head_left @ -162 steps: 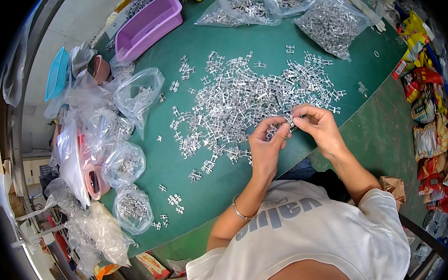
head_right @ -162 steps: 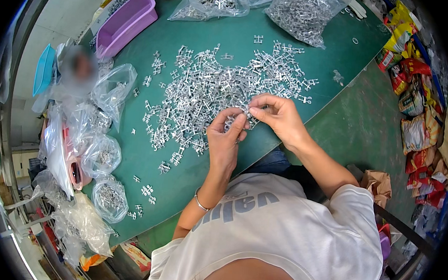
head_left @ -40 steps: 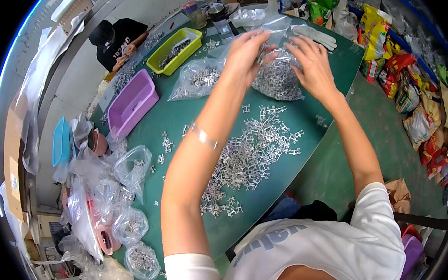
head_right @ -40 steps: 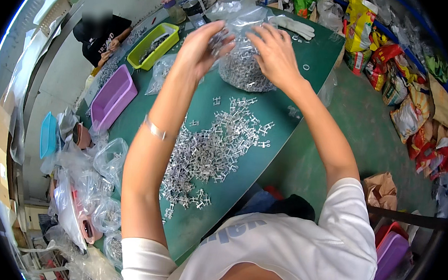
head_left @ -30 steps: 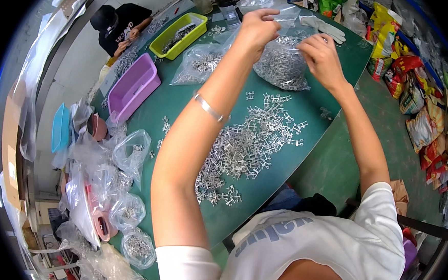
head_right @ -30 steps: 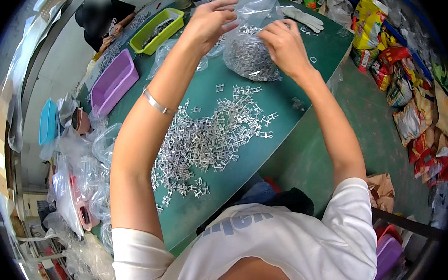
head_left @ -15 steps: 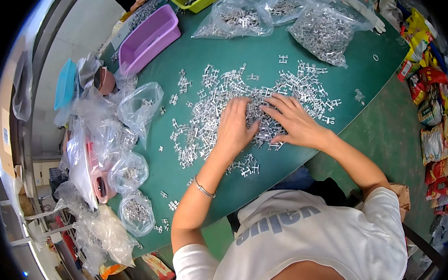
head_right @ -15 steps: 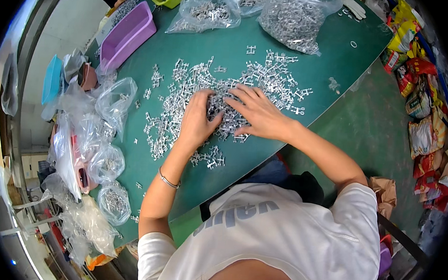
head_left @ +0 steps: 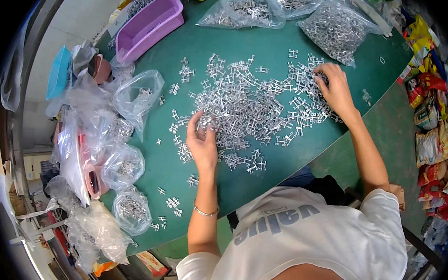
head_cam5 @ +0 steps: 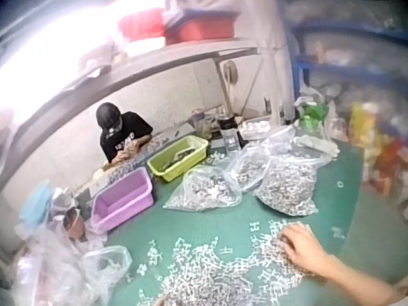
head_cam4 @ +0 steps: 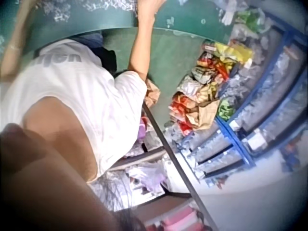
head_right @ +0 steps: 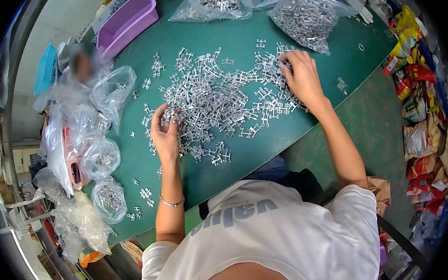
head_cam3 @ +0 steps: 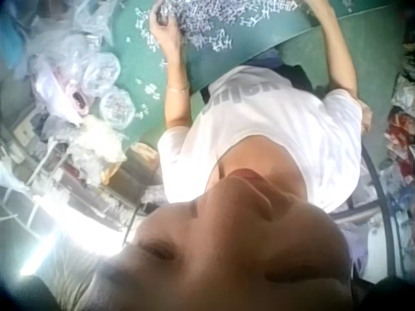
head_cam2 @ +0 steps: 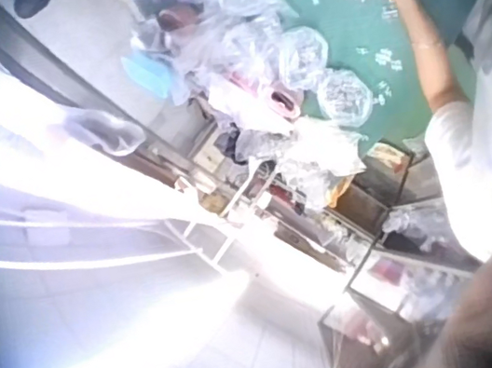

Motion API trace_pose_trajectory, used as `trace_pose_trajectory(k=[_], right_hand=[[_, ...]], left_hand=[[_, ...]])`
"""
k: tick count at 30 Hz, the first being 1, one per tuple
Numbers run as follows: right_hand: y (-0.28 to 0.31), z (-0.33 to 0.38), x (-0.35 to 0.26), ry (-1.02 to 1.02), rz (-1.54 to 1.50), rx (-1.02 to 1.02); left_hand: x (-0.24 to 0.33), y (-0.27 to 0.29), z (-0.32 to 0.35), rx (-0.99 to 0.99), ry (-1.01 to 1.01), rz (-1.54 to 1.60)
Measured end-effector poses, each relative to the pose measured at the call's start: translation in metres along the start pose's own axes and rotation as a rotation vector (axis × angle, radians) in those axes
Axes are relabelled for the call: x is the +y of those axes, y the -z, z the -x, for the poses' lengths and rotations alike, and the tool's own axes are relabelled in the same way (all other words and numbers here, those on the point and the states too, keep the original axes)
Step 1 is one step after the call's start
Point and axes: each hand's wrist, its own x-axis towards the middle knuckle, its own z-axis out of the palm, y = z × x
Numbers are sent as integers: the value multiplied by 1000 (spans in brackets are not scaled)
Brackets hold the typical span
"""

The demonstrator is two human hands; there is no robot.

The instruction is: The person sorts small metal components on a green table by hand, picking them from a pile and placing them into different plastic bags and containers.

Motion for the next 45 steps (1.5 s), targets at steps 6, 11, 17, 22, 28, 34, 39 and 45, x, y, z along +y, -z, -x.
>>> trace_pose_trajectory(k=[6, 11, 17, 22, 28, 34, 39, 45], right_hand=[[-25, -26, -19, 288, 151, -78], [-25, -32, -6, 213, -42, -208], [-11, -35, -33, -542, -1466, -219], [-20, -34, -23, -634, -1702, -321], [-27, -28, -52, -503, -1332, -478], [-27, 1, -62, 201, -99, -367], [-22, 1, -47, 190, -118, -335], [-7, -12, -36, -473, -838, -563]], left_hand=[[8, -6, 4, 2, 18, 88], [7, 4, 3, -14, 175, -40], [9, -3, -2, -145, -202, -376], [26, -29, -4, -263, -437, -943], [2, -41, -6, -328, -594, -1218], [-1, -9, 6, -247, -556, -1076], [-3, 0, 12, -107, -490, -890], [-4, 4, 4, -27, -315, -604]])
